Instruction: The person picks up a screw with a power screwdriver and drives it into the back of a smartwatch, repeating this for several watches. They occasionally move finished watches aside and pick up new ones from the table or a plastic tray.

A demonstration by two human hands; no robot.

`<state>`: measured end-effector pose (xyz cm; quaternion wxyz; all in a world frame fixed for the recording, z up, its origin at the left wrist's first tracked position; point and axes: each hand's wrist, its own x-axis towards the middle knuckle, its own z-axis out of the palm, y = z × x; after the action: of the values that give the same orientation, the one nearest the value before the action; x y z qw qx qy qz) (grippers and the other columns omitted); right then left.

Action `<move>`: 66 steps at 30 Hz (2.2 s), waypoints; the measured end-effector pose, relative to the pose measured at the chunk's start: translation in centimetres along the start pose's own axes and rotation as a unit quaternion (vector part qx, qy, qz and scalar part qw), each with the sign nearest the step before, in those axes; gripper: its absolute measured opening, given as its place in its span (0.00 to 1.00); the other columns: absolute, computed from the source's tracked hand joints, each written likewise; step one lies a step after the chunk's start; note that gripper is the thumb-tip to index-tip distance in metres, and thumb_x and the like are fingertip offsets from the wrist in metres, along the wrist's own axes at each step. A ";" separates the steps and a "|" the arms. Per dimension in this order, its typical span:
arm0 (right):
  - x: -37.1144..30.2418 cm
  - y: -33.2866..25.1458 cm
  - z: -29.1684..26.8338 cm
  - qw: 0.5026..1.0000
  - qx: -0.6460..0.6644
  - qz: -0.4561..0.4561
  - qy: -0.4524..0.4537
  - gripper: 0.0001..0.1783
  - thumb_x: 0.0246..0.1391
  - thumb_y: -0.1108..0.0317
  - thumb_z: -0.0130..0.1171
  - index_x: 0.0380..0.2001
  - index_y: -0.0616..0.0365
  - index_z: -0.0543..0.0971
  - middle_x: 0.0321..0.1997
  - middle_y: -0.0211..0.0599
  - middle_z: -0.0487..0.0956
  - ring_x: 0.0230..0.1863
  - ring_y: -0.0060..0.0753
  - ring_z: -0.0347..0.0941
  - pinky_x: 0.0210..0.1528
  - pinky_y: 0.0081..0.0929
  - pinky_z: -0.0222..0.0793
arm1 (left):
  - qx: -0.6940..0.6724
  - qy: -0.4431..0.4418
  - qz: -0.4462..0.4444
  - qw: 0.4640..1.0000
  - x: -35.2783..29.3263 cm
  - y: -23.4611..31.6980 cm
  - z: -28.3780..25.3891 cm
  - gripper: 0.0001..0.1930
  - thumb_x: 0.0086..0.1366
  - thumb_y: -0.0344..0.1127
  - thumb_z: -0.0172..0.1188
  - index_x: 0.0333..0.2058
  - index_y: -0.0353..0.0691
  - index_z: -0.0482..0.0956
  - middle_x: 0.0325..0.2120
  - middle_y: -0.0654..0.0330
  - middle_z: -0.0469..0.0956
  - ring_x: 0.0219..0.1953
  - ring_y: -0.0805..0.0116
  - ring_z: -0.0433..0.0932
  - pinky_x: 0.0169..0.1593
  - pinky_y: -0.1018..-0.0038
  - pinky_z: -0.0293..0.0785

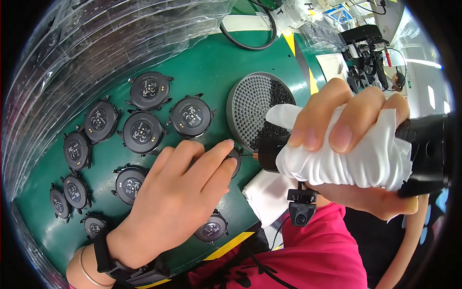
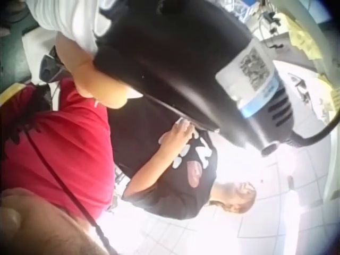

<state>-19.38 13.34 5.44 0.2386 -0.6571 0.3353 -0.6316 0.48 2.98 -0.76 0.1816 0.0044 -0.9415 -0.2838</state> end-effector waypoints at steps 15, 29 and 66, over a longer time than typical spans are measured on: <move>-0.8 -0.3 1.9 0.997 -0.015 0.011 0.081 0.47 0.56 0.30 0.57 0.56 0.66 0.63 0.42 0.41 0.73 0.32 0.42 0.70 0.27 0.34 0.74 | -0.025 0.004 -0.016 1.000 -0.3 0.1 0.3 0.24 0.47 0.30 0.72 0.46 0.36 0.80 0.54 0.58 0.76 0.43 0.55 0.73 0.47 0.62 0.72; -0.5 0.3 0.1 0.994 -0.002 -0.015 0.111 0.53 0.54 0.22 0.52 0.56 0.66 0.62 0.38 0.41 0.74 0.29 0.41 0.71 0.25 0.33 0.72 | 0.046 -0.020 -0.019 0.999 -0.3 0.8 -0.2 0.28 0.46 0.33 0.73 0.49 0.36 0.79 0.51 0.54 0.74 0.43 0.54 0.73 0.47 0.58 0.70; 0.2 -0.6 -3.0 0.997 -0.064 -0.037 -0.038 0.53 0.53 0.22 0.52 0.58 0.65 0.67 0.42 0.43 0.74 0.33 0.41 0.71 0.27 0.31 0.73 | -0.014 -0.016 -0.020 1.000 -0.5 -0.2 0.3 0.26 0.51 0.21 0.66 0.52 0.37 0.77 0.56 0.52 0.72 0.39 0.56 0.73 0.45 0.62 0.69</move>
<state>-22.31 13.96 6.31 0.1849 -0.7064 0.3418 -0.5916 0.84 3.03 -1.28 0.1604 0.0166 -0.9400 -0.3006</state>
